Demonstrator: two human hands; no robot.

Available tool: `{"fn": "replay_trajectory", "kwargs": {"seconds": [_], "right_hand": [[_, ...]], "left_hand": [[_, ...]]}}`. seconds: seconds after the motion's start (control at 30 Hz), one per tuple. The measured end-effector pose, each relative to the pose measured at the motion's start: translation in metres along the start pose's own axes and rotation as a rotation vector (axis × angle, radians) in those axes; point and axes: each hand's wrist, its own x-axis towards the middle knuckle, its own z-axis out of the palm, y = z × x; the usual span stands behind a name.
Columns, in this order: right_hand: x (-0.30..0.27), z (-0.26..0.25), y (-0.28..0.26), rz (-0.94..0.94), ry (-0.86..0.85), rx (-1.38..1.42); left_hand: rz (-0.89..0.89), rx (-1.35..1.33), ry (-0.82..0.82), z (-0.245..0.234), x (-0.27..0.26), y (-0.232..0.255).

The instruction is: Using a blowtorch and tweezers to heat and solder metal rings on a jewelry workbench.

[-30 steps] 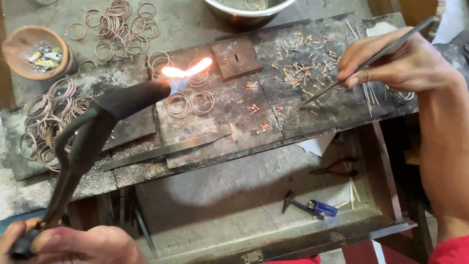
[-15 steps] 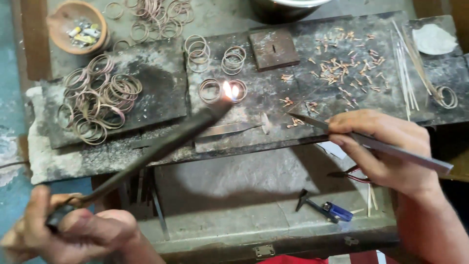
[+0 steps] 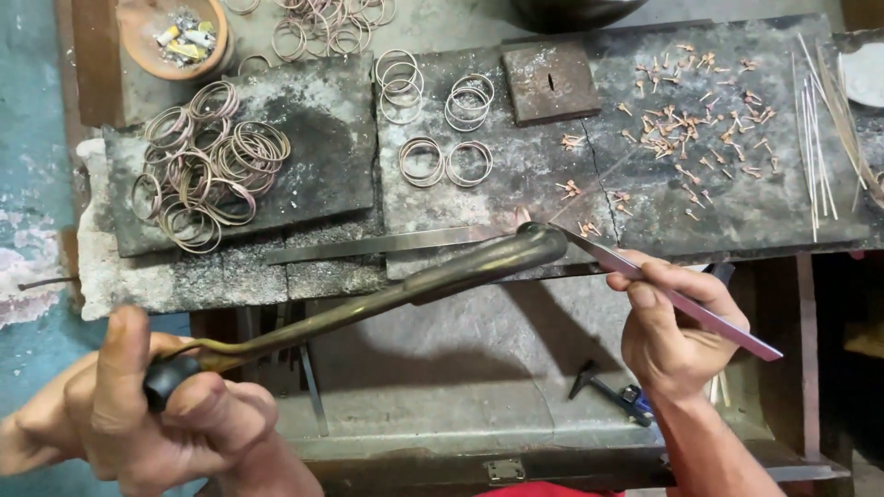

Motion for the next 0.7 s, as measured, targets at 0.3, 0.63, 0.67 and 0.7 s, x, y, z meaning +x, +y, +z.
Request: {"fn": "replay_trajectory", "kwargs": {"seconds": [0.3, 0.63, 0.67, 0.7], "right_hand": [[0.002, 0.007, -0.001, -0.112, -0.069, -0.067], [0.003, 0.006, 0.0, -0.129, -0.08, -0.067], [0.003, 0.006, 0.0, -0.129, -0.08, -0.067], [0.003, 0.005, 0.0, -0.125, -0.075, -0.074]], "left_hand": [[0.034, 0.077, 0.026, 0.007, 0.004, 0.008], [-0.03, 0.07, -0.049, 0.0, -0.003, 0.009], [-0.03, 0.07, -0.05, 0.001, -0.003, 0.008], [-0.011, 0.071, -0.031, 0.002, -0.003, 0.006]]}}
